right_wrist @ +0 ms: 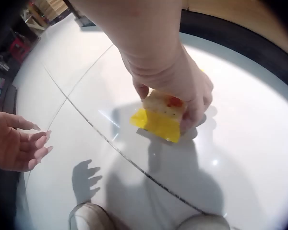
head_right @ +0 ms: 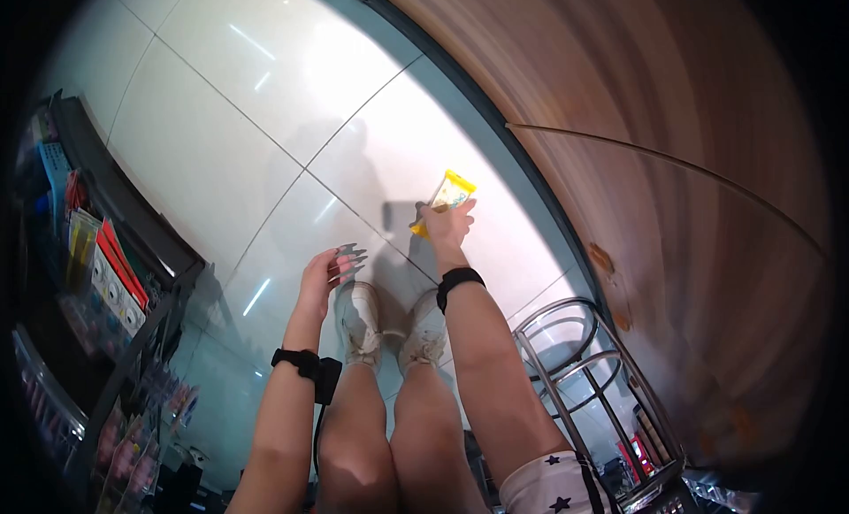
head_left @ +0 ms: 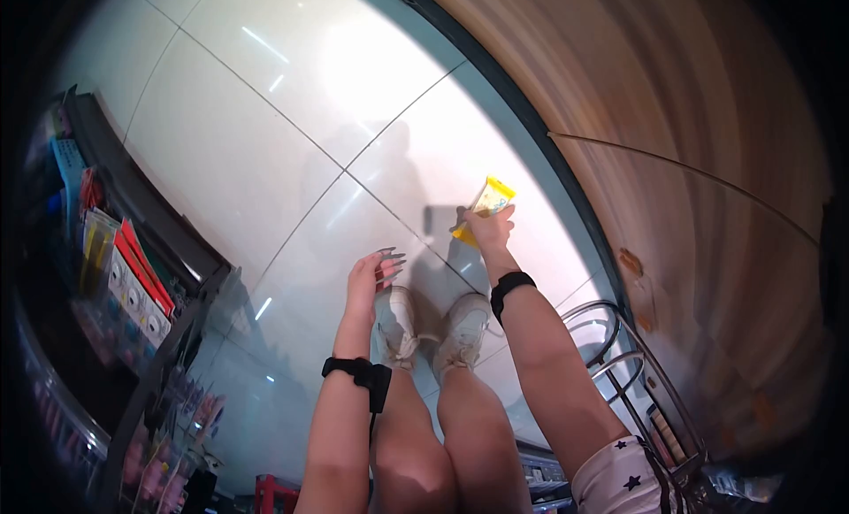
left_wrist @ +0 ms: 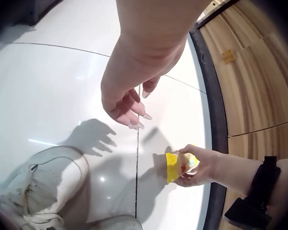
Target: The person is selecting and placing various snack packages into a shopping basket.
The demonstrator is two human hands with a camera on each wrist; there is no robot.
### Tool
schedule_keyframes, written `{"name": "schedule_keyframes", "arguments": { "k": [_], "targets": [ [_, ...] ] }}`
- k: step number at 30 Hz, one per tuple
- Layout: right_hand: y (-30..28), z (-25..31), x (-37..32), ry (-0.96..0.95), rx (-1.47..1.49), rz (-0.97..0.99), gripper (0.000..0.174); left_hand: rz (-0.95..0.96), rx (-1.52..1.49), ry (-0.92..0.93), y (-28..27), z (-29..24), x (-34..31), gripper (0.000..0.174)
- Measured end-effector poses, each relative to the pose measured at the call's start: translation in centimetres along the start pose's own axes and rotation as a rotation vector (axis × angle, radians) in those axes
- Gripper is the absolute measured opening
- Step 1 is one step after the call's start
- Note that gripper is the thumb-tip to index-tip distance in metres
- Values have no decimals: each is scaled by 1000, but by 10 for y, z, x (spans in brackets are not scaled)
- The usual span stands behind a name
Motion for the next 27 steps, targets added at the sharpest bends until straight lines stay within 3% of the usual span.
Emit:
{"name": "schedule_keyframes", "arguments": {
  "k": [2,3,5,7,8,10,12,15,16,17,19,21,24,27],
  "targets": [
    [9,-17,-6,-10,116,272,84,2,10,-25,3,2,-15,27],
    [-3,-17,-23,-8,113,272,84,4,21,-48,5,5,-25,28],
    [-14,-17,-68,6,418,662,66,65,45,-57,12,7,-49,32],
    [-27,-21,-108,-16,553,891,56,125,67,-66,22,8,-81,36],
    [-37,-25,-126,-19,553,890,56,126,199,-162,28,10,-99,42],
    [-59,-16,-165,-69,928,1152,57,134,325,-231,38,-1,-137,50],
    [-102,-7,-209,-146,952,1199,60,470,363,-129,59,-19,-191,65],
    [-161,9,-259,-264,967,1282,68,623,223,-36,72,-44,-253,75],
    [-183,17,-276,-304,973,1301,69,622,195,179,71,-47,-265,76],
    [-206,30,-293,-352,978,1319,71,636,202,209,76,-62,-287,76],
    [-253,58,-328,-430,943,1301,72,481,299,292,81,-98,-337,71],
    [-295,80,-364,-514,981,1287,71,507,162,373,85,-125,-381,66],
    [-350,94,-416,-583,1068,1221,64,358,496,767,86,-170,-438,67],
    [-408,108,-467,-640,1167,1119,58,287,662,1018,93,-214,-522,64]
  ]
}}
Point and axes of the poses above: each hand's wrist, its own x-axis towards the middle knuckle, its own y-axis out of the palm, z = x × y, the point moved 5 cm from there along x, towards the middle knuckle, and after that the axes turned 4 degrees about -x, right-handed, at the moved point
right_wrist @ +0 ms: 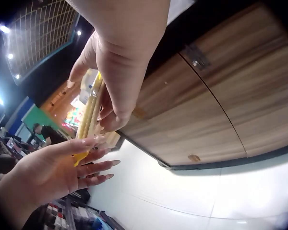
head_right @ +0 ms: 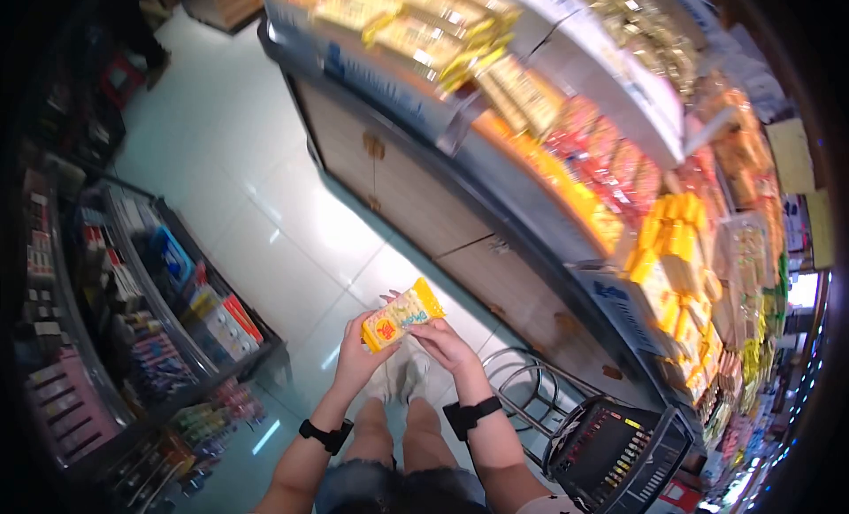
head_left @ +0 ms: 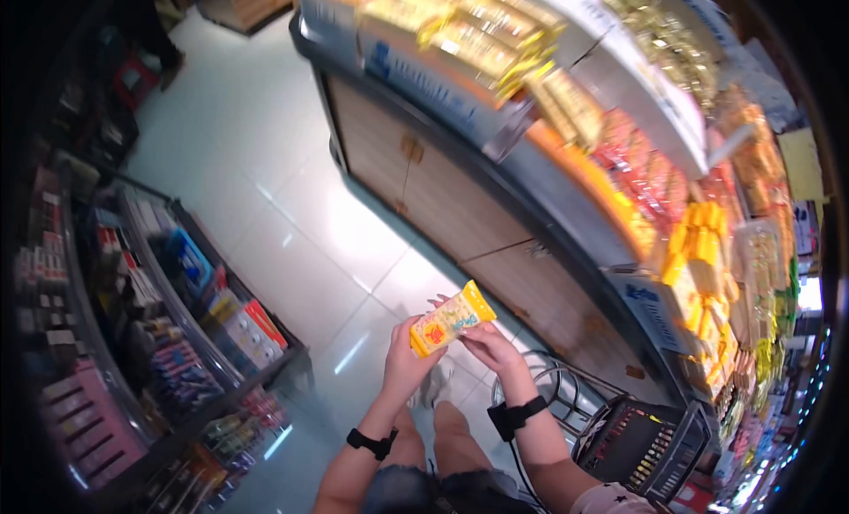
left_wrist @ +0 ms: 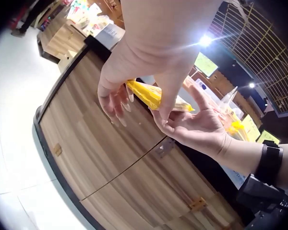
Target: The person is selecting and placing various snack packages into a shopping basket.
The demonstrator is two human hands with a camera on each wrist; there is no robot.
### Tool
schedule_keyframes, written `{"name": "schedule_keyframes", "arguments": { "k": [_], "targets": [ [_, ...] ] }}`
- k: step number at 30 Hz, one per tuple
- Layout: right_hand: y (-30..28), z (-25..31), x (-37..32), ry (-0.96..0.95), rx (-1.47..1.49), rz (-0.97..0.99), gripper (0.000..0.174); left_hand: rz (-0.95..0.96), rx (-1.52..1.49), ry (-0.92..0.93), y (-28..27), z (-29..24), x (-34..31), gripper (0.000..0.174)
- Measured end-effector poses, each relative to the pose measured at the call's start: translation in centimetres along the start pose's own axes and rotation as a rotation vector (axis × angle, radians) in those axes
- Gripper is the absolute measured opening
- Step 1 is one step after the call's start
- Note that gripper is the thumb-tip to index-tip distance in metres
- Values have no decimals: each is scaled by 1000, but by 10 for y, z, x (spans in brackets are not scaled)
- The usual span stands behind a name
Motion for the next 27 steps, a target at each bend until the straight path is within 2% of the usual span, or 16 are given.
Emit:
{"name": "schedule_keyframes", "arguments": {
  "k": [2,4,5,7,9,10,12,13,15,16,18,20,22,23,25,27],
  "targets": [
    [28,32,-19,-56,38,-82,52,-31,29,67,-9,-53,-4,61],
    [34,53,-37,-87,-59,-93,47,-46,136,14,-9,-93,-12,58],
    [45,63,-51,-109,-61,-138,47,3,120,55,-5,-100,-20,63],
    [55,82,-78,-184,-60,-182,47,162,341,263,9,-124,-37,72],
    [49,92,-118,-108,-470,-274,45,320,457,364,30,-129,-56,83],
    [44,96,-139,-167,-451,-302,45,356,478,417,40,-137,-64,83],
    [32,93,-178,-50,-642,-388,34,464,408,381,57,-153,-77,76],
    [38,111,-197,-102,-614,-425,34,509,432,427,66,-168,-79,76],
    [61,134,-234,120,-1135,-333,34,885,-216,-174,85,-181,-90,61],
    [56,137,-241,82,-1108,-374,34,928,-176,-157,85,-199,-87,61],
    [46,135,-254,95,-1106,-318,38,1050,99,-231,98,-220,-88,43],
    [39,148,-254,90,-1138,-329,37,1010,-9,-149,111,-201,-73,37],
    [27,159,-247,34,-1095,-311,40,936,-108,-350,123,-201,-57,34],
    [21,166,-243,22,-1092,-318,40,942,-98,-342,130,-205,-51,34],
    [7,188,-242,-113,-975,-394,44,787,-267,-381,142,-216,-34,30],
    [-15,209,-247,-102,-1063,-475,46,692,-260,-403,157,-240,-23,29]
  ]
}}
Point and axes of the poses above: each hand's wrist, its own x-axis towards the middle knuckle, its own y-axis out of the palm, z = x × y, the point moved 5 cm from there along x, towards the middle knuckle, and after that the axes turned 4 degrees about -x, right-handed, at the moved point
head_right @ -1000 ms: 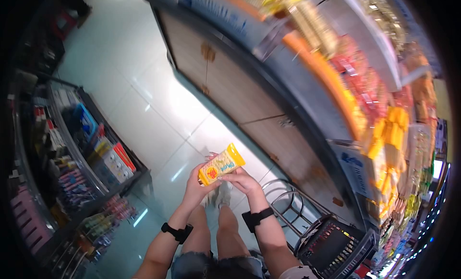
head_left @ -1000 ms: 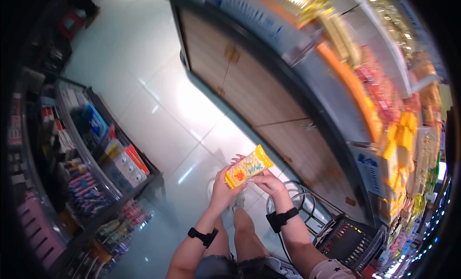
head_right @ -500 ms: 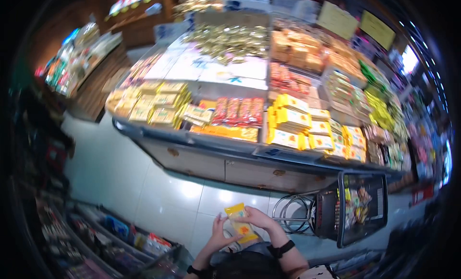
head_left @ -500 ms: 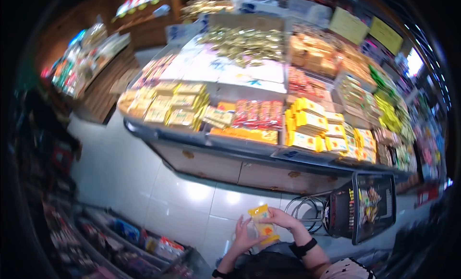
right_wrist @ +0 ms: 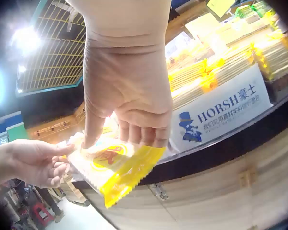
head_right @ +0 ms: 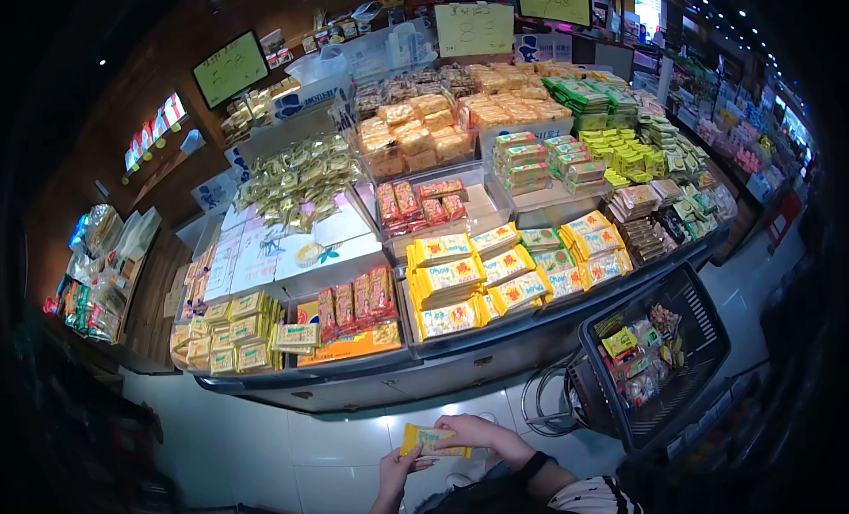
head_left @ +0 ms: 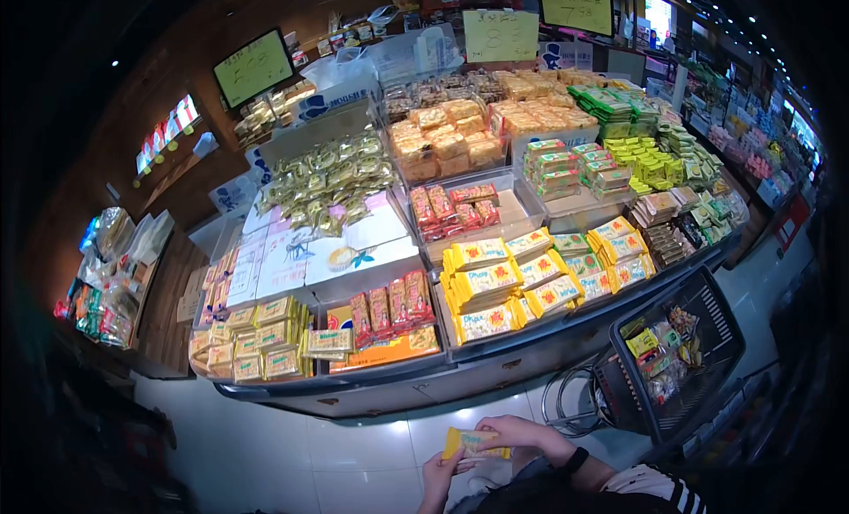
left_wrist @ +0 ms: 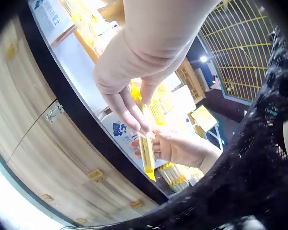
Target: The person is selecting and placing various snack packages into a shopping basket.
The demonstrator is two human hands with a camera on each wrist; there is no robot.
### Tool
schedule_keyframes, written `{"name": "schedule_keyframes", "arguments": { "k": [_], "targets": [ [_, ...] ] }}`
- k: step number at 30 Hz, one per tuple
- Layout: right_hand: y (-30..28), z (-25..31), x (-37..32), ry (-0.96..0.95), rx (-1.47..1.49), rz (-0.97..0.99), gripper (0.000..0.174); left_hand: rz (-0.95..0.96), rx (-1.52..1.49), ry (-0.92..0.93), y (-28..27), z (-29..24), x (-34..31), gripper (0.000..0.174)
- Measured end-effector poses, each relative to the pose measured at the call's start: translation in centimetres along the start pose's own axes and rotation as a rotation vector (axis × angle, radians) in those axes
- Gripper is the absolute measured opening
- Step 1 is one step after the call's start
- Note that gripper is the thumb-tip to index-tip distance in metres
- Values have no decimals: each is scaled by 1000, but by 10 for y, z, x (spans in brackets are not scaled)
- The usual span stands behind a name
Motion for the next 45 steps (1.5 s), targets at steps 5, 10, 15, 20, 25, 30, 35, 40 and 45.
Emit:
{"name": "schedule_keyframes", "arguments": {
  "k": [5,10,15,20,25,30,35,40,45],
  "targets": [
    [-94,-20,3,69,2,-339,57,-26,-102,101,39,-46,44,32],
    [-165,-30,7,8,659,-492,36,30,-91,199,105,-99,92,31],
    [-208,-43,19,49,437,-714,34,-103,339,348,130,-128,140,32],
    [-221,-40,29,155,56,-909,36,-238,941,354,127,-157,160,48],
    [-226,-35,37,242,-192,-1026,37,-223,1388,503,127,-170,185,52],
    [-227,-30,37,287,-288,-1098,35,-147,1513,480,139,-178,191,63],
    [-223,-11,33,342,-474,-1238,32,9,1587,435,131,-186,210,63],
    [-227,8,29,359,-617,-1354,34,342,1256,249,130,-186,213,56],
    [-220,10,10,444,-659,-1505,32,214,1009,722,138,-193,203,48]
  ]
}}
Point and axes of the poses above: each hand's wrist, its own x-axis towards the middle knuckle, its own y-axis out of the palm, z = x × y, the point moved 5 cm from there along x, towards the middle knuckle, and after that the axes turned 4 degrees about -x, right-handed, at the moved point
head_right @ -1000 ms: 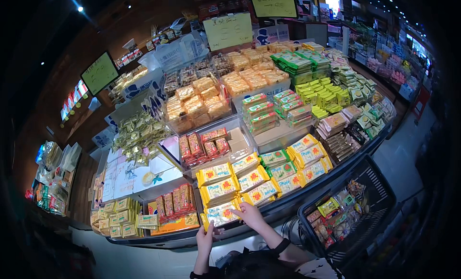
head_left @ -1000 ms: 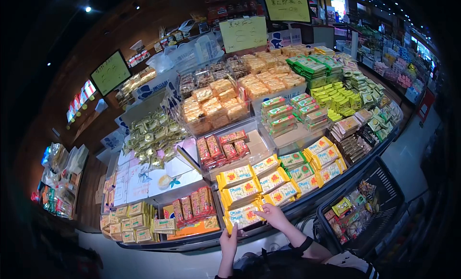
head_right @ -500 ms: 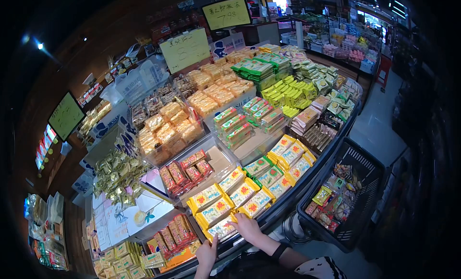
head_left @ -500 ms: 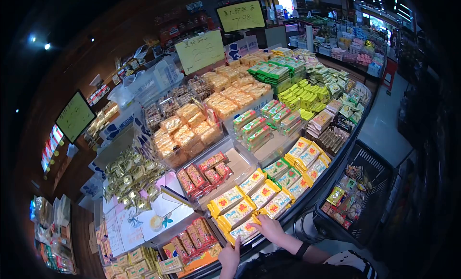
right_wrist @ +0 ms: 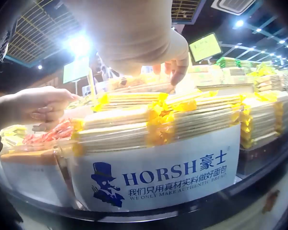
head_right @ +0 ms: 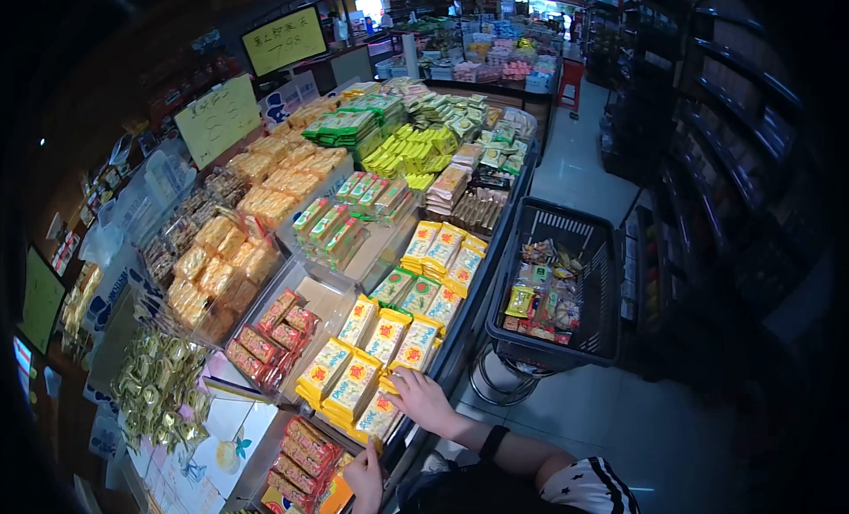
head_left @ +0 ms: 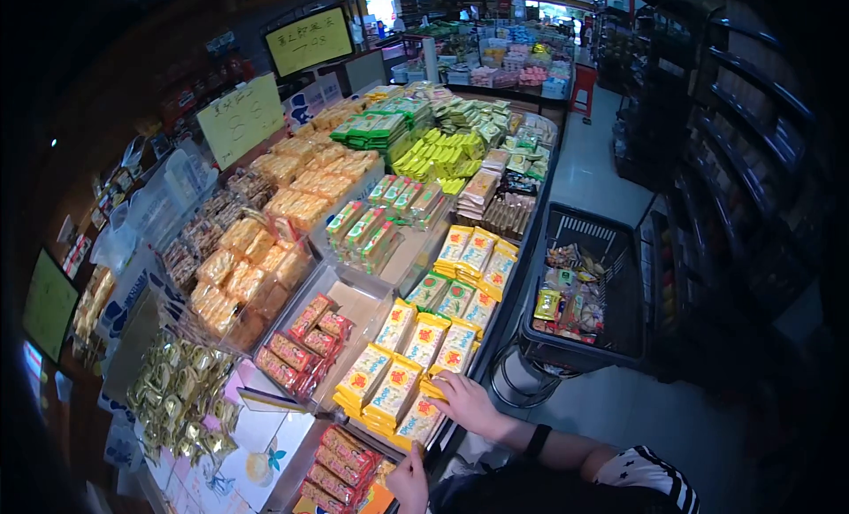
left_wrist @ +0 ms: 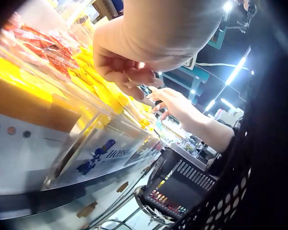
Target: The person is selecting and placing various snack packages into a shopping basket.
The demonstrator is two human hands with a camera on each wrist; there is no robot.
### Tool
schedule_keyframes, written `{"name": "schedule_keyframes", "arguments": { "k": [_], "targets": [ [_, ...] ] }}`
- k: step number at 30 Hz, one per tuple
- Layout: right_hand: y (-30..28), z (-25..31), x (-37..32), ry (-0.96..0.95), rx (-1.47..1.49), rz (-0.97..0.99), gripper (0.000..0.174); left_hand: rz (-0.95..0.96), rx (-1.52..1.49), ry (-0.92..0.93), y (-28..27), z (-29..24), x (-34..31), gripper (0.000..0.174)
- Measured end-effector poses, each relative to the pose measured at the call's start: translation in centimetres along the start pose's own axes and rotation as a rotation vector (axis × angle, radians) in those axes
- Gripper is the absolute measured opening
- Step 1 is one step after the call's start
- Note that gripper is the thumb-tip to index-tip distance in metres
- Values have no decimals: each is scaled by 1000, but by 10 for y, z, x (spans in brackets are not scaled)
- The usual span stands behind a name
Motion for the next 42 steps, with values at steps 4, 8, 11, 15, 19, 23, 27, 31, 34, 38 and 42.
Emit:
{"name": "schedule_keyframes", "arguments": {
  "k": [4,8,11,15,19,23,27,31,34,38,42],
  "targets": [
    [-30,-27,-11,147,66,-141,28,374,-88,-371,-3,14,25,53],
    [-90,-114,-83,526,30,-334,24,34,-380,238,23,-69,28,46],
    [-124,-162,-134,725,-135,-373,23,316,-343,303,73,-85,30,37],
    [-180,-221,-202,1015,-143,-445,25,528,-182,346,143,-148,13,37],
    [-200,-281,-231,1121,-199,-432,31,571,-65,601,214,-205,-4,29],
    [-197,-323,-211,1101,-103,-456,43,391,69,809,283,-242,13,19],
    [-180,-360,-182,1135,19,-365,55,270,246,779,341,-254,39,36],
    [-186,-355,-175,1358,167,-292,64,316,326,784,371,-244,55,50],
    [-179,-359,-173,1411,56,-245,64,531,488,652,383,-245,60,70],
    [-149,-367,-165,1442,-77,-383,49,609,586,686,388,-236,87,80],
    [-154,-363,-171,1456,-115,-501,43,656,499,708,385,-238,82,80]
  ]
}}
Point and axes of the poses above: each hand's wrist, its own x-axis towards the middle knuckle, its own y-axis out of the palm, z = x × y, the point moved 5 cm from there along x, towards the middle knuckle, and after that the axes turned 4 degrees about -x, right-handed, at the moved point
